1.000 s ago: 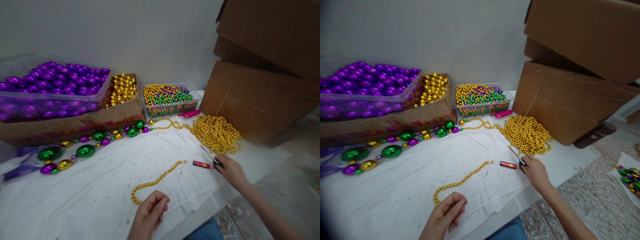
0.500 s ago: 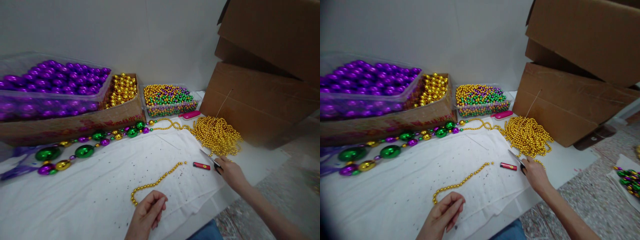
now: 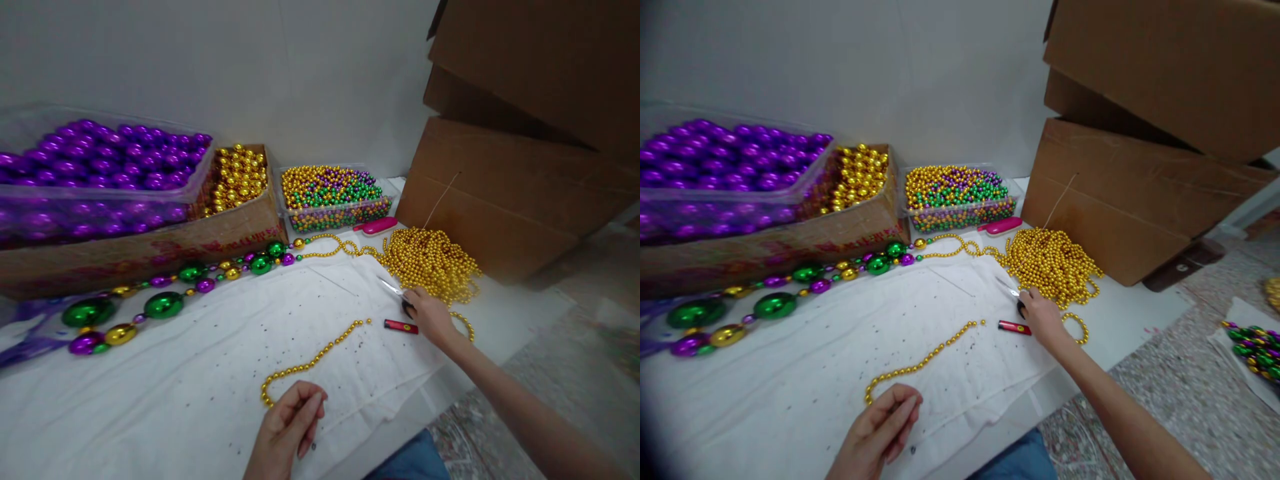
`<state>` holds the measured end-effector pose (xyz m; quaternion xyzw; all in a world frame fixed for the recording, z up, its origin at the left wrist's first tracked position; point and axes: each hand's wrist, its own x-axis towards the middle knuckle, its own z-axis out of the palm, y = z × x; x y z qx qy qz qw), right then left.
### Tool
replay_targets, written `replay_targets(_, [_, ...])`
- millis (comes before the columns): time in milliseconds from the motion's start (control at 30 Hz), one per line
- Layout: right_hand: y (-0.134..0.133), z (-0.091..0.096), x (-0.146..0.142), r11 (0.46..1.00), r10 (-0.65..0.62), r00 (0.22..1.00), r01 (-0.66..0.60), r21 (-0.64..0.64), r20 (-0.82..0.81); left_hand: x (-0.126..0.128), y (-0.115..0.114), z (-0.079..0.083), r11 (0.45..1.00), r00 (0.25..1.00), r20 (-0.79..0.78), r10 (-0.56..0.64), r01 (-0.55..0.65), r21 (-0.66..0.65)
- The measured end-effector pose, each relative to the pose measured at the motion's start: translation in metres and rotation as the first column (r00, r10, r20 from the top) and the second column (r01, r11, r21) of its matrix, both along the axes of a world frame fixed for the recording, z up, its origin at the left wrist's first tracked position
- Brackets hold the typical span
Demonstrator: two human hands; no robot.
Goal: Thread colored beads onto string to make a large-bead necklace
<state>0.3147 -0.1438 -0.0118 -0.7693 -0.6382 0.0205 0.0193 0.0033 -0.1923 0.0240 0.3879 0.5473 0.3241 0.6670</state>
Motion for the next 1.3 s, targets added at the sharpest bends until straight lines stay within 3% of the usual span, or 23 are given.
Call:
replay_targets(233, [0.043, -0.002, 0.013, 0.995, 0.020, 0.963, -0.045, -0.086, -0.269, -0.017, 0.004, 0.011, 0.999, 1.000, -0.001, 0.029, -0.029, 0.015])
replay_targets(400, [0.023, 0.016, 0.020, 0.992, 0.071, 0.901, -0.109, -0.064, -0.429, -0.029, 0.007, 0.015, 0.997, 0.994, 0.076, 0.080, -0.082, 0.012])
replay_targets(500, [-0.009, 0.022, -0.005, 0.989, 0.136, 0.873, -0.148, 0.010, -0.469, -0.027, 0.008, 0.017, 0.996, 0.987, 0.132, 0.094, -0.094, -0.012])
replay_targets(600, [-0.035, 0.014, -0.051, 0.973, 0.216, 0.834, -0.229, 0.037, -0.508, -0.020, 0.009, 0.020, 0.997, 0.978, 0.191, 0.079, -0.073, -0.038])
replay_targets(700, [-0.040, -0.005, -0.094, 0.979, 0.202, 0.840, -0.182, 0.089, -0.504, -0.012, 0.009, 0.024, 0.998, 0.975, 0.216, 0.052, -0.046, -0.032])
replay_targets(800, [-0.030, -0.018, -0.111, 0.985, 0.157, 0.840, -0.098, 0.139, -0.520, -0.011, 0.007, 0.026, 0.999, 0.979, 0.198, 0.040, -0.034, -0.032])
replay_targets(900, [-0.029, -0.012, -0.094, 0.983, 0.129, 0.799, -0.025, 0.182, -0.587, -0.016, 0.007, 0.025, 0.995, 0.981, 0.172, 0.086, -0.076, -0.065])
replay_targets(1067, [-0.071, 0.030, -0.020, 0.959, 0.009, 0.702, 0.195, 0.205, -0.712, -0.019, 0.012, 0.024, 0.986, 0.969, 0.195, 0.153, -0.137, -0.097])
replay_targets(1200, [-0.090, 0.056, 0.020, 0.881, -0.069, 0.534, 0.429, 0.199, -0.843, -0.007, 0.018, 0.024, 0.988, 0.958, 0.248, 0.143, -0.123, -0.094])
replay_targets(1300, [-0.086, 0.058, 0.020, 0.910, -0.076, 0.506, 0.388, 0.148, -0.859, -0.001, 0.018, 0.026, 0.994, 0.954, 0.281, 0.103, -0.087, -0.069])
